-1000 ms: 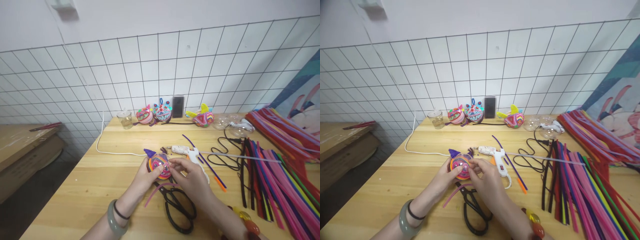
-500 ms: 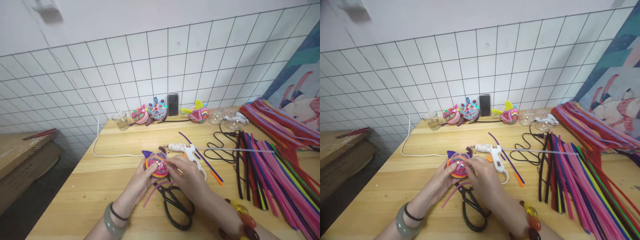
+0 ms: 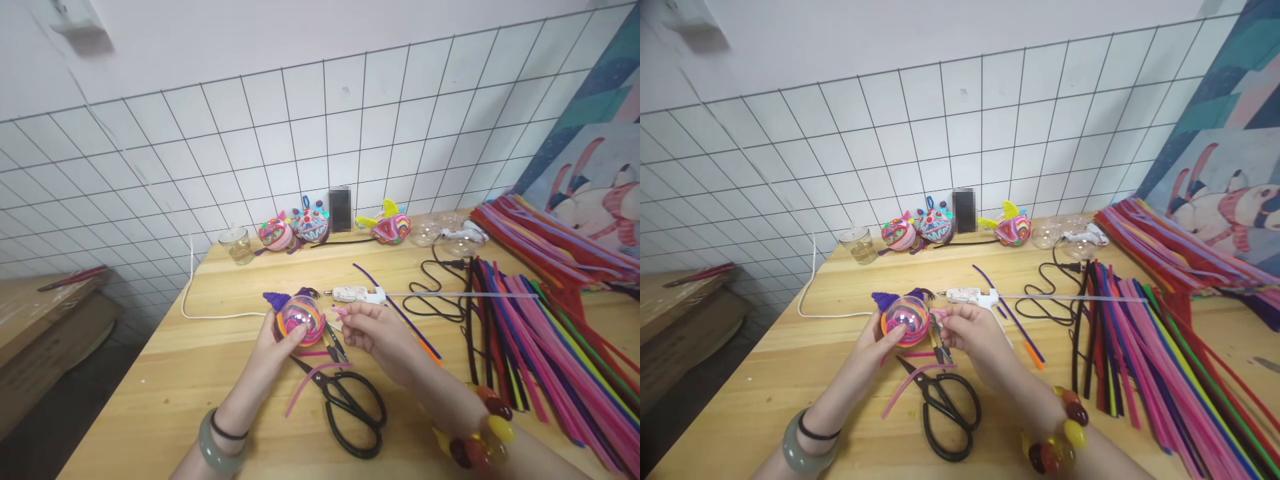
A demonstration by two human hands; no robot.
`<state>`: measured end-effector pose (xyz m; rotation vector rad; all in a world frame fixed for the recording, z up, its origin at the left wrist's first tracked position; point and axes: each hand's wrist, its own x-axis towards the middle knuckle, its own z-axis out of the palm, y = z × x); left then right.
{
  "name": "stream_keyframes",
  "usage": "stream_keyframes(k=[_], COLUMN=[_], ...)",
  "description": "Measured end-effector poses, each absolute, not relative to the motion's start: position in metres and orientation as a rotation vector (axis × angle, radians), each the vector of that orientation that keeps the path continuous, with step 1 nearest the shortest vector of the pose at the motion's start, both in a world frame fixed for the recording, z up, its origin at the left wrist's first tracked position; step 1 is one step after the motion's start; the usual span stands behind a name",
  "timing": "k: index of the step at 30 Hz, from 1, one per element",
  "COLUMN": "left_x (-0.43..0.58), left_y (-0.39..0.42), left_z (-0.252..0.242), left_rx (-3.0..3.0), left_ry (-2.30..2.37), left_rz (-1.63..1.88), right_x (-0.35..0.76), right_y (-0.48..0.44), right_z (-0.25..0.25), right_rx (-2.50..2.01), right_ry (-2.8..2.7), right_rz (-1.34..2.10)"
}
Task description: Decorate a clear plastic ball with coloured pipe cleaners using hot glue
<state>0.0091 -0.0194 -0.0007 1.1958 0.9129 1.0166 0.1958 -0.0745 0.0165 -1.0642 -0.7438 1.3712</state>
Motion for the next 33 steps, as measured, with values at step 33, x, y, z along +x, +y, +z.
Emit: stream_keyframes(k=[33], left_x=[0.001], left_y=[-0.035], left_z=[0.014], left_rx=[2.155], left_ry=[0.72], left_rz=[1.006], right_x=[0.18], right_y=[-0.079], right_z=[0.003], right_rx=[-1.06], right_ry=[-0.859], right_rz=[1.621])
